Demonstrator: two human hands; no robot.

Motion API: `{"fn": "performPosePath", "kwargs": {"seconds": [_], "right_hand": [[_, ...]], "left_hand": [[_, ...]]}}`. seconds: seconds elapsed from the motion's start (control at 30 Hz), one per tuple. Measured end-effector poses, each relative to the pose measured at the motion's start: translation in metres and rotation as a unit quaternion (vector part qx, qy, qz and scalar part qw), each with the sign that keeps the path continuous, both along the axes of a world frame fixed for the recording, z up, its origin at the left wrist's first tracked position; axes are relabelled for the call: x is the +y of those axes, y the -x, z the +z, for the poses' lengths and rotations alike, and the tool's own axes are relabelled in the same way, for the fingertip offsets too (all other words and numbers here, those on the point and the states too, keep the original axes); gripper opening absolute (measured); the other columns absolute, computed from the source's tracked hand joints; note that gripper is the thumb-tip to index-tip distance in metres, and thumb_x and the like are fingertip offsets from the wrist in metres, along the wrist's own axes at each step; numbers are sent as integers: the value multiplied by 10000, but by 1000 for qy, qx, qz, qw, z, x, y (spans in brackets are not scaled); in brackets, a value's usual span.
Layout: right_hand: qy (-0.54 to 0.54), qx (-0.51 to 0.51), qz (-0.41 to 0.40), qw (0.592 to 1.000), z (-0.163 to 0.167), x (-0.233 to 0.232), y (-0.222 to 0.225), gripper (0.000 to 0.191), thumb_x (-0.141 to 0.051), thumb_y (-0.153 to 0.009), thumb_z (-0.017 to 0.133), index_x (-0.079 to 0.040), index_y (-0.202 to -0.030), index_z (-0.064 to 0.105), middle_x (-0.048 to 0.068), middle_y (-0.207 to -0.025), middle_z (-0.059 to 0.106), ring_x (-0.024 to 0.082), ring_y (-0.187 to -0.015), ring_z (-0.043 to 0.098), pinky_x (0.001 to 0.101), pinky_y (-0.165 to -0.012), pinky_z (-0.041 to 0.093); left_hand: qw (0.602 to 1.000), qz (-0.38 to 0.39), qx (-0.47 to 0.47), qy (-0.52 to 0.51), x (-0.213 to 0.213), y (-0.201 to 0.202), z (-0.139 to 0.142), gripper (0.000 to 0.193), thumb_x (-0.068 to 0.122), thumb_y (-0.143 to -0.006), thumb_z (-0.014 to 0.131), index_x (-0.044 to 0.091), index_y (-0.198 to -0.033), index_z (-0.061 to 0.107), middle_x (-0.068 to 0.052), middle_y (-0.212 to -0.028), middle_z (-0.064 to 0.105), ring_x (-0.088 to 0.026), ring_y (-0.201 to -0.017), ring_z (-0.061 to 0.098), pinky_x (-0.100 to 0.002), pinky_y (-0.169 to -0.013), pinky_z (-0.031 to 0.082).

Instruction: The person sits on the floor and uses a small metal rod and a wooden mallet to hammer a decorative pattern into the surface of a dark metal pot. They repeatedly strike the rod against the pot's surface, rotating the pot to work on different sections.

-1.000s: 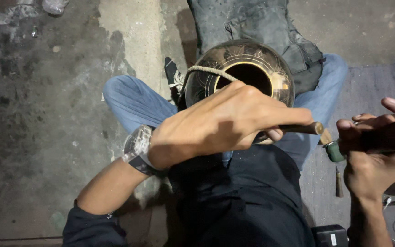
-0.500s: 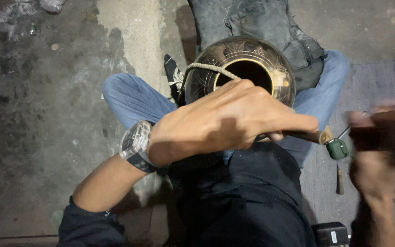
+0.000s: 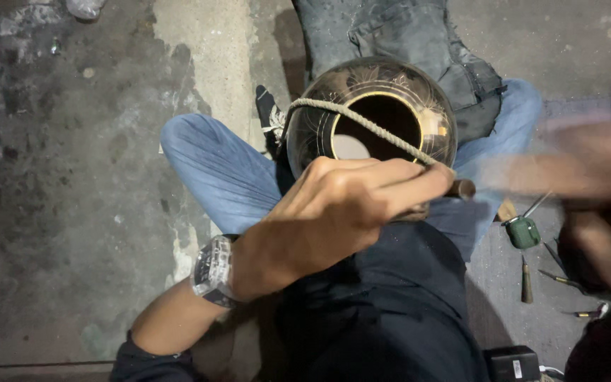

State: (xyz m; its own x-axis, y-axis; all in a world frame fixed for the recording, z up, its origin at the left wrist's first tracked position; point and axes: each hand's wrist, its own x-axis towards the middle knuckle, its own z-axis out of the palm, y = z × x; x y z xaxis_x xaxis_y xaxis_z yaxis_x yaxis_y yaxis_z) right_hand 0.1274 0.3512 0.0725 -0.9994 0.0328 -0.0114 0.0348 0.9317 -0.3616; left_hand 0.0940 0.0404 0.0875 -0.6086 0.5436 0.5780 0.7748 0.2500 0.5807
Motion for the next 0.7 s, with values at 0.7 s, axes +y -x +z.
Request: {"fn": "performPosePath", "kwargs": {"seconds": [0.7], "right_hand": [[157,92,32,983,-27,14,-12,336,70,-1046,658,15,-1360,553,174,-1062,716,251,-1009,739,370,-1000,604]], "left_hand": [[981,83,-119,-127,-17,-24,2,147,34,-1097,663,79,-1236,652,-52,-1082,787,-115,-932,813,-195,-772,655]]}}
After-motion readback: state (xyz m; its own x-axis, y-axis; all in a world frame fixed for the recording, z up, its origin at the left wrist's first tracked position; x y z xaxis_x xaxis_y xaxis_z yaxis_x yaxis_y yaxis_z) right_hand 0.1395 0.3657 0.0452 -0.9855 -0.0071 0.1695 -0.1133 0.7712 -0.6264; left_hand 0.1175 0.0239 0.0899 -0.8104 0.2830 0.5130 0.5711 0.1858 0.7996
